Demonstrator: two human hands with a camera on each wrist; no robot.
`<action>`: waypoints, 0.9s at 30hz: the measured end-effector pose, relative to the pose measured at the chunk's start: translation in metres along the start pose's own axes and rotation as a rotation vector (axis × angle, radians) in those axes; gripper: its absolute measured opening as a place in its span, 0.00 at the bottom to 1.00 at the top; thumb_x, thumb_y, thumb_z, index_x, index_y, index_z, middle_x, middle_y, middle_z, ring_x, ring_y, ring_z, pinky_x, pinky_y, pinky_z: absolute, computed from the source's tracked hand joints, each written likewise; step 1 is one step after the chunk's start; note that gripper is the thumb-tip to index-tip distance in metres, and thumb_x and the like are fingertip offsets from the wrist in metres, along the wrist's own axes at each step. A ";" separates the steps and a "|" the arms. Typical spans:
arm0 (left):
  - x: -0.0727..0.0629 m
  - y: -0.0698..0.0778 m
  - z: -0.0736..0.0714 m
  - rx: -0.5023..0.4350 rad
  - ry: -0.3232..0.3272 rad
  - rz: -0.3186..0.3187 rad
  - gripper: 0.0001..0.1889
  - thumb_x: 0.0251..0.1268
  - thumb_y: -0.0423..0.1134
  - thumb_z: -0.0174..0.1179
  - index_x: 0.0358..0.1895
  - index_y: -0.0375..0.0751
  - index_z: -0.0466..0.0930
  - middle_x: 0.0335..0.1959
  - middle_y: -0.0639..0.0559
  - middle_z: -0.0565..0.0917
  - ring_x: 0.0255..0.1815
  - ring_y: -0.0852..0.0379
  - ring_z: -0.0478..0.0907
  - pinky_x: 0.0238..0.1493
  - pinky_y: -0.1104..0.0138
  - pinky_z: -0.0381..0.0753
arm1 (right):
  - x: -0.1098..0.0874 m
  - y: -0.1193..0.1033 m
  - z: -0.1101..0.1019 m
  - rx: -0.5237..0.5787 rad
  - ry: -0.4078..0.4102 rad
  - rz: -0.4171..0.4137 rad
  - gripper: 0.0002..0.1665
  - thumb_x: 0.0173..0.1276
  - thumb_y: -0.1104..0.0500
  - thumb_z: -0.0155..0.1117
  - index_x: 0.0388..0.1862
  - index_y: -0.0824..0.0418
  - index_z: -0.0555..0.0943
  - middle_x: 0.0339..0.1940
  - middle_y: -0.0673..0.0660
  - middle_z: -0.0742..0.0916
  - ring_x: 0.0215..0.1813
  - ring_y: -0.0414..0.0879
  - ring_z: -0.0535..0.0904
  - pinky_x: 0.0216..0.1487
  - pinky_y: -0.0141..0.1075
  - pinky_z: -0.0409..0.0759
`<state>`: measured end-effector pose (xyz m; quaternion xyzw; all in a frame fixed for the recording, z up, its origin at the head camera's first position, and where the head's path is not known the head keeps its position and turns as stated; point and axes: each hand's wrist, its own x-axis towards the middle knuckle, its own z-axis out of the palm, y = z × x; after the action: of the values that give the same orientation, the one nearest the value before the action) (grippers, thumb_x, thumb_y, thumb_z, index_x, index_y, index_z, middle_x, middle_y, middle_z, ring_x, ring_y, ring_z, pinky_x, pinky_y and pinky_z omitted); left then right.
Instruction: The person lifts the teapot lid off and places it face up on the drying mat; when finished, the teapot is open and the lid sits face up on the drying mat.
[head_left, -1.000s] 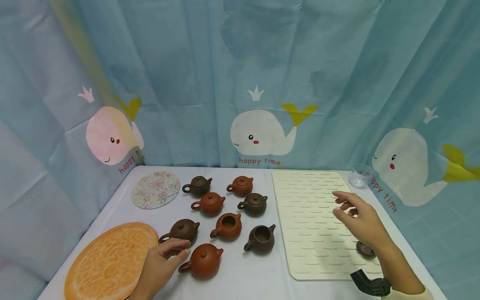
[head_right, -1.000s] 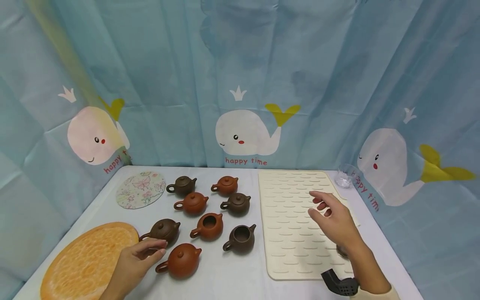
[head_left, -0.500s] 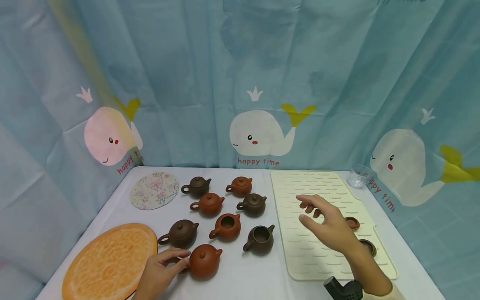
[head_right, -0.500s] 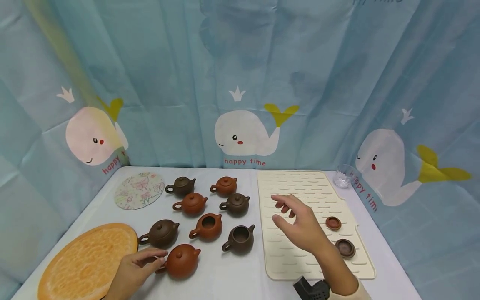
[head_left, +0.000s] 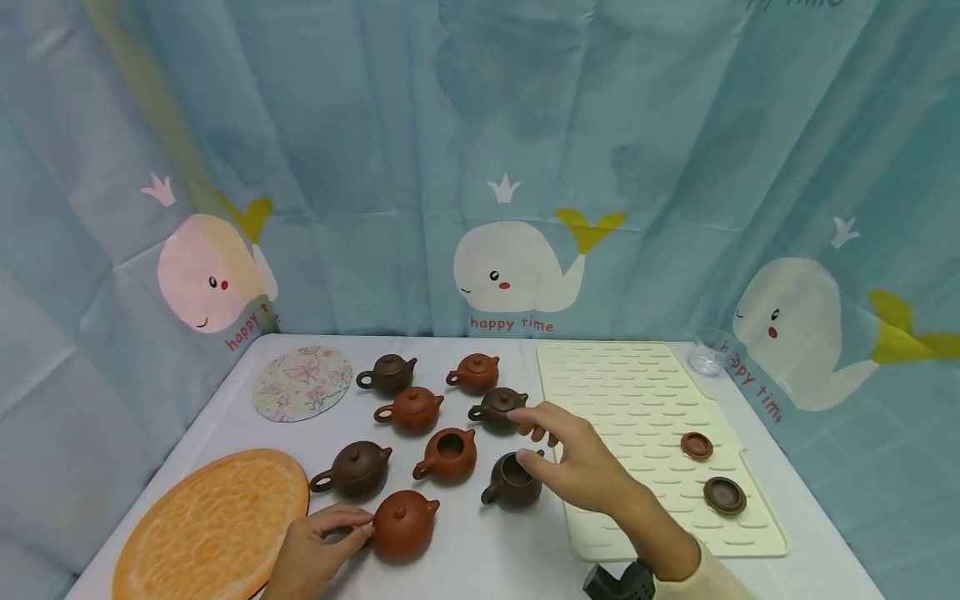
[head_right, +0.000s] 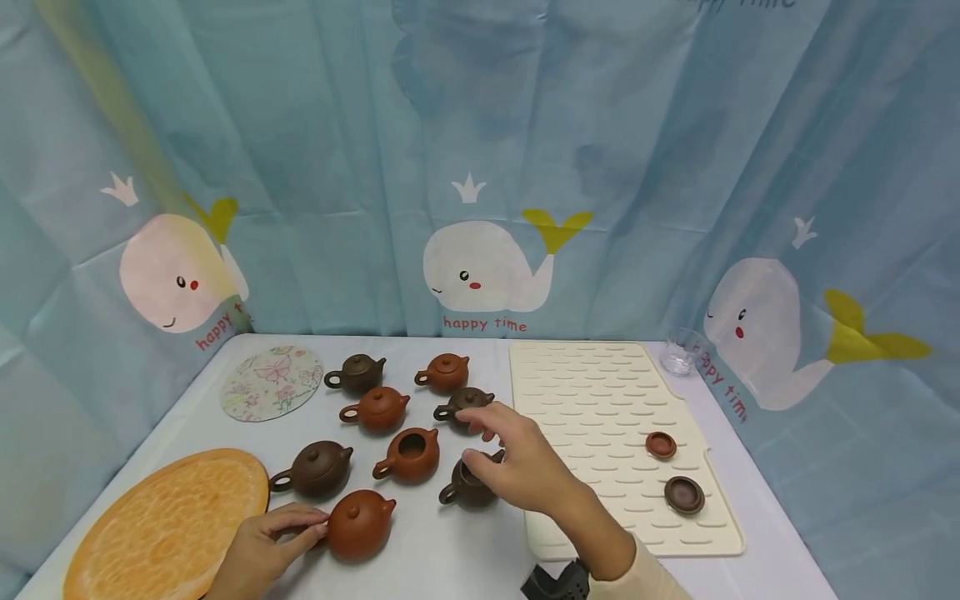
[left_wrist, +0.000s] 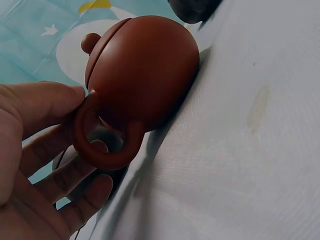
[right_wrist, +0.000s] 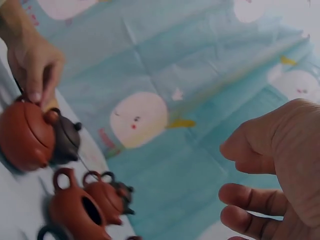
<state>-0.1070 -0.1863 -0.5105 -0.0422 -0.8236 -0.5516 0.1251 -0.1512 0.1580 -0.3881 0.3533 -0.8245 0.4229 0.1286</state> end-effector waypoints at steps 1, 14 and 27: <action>0.000 -0.001 0.000 0.002 -0.002 -0.005 0.13 0.43 0.24 0.74 0.27 0.47 0.88 0.29 0.57 0.85 0.33 0.61 0.82 0.34 0.70 0.80 | 0.002 0.000 0.005 0.009 -0.015 0.004 0.27 0.60 0.67 0.67 0.58 0.53 0.78 0.40 0.42 0.80 0.39 0.40 0.73 0.36 0.37 0.75; 0.001 -0.001 -0.004 0.003 -0.090 -0.129 0.09 0.47 0.28 0.73 0.28 0.47 0.88 0.26 0.53 0.84 0.31 0.59 0.80 0.36 0.70 0.79 | 0.022 -0.004 0.070 0.093 -0.213 -0.006 0.24 0.61 0.64 0.68 0.57 0.54 0.78 0.43 0.44 0.81 0.41 0.39 0.76 0.39 0.29 0.75; 0.004 0.000 -0.004 0.031 -0.103 -0.165 0.08 0.48 0.29 0.73 0.28 0.46 0.88 0.26 0.56 0.83 0.32 0.61 0.79 0.38 0.71 0.77 | 0.032 -0.006 0.115 -0.033 -0.376 -0.050 0.18 0.64 0.57 0.68 0.53 0.57 0.80 0.36 0.45 0.81 0.38 0.34 0.74 0.38 0.20 0.69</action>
<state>-0.1101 -0.1905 -0.5077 -0.0006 -0.8382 -0.5441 0.0372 -0.1600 0.0504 -0.4384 0.4441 -0.8319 0.3325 -0.0115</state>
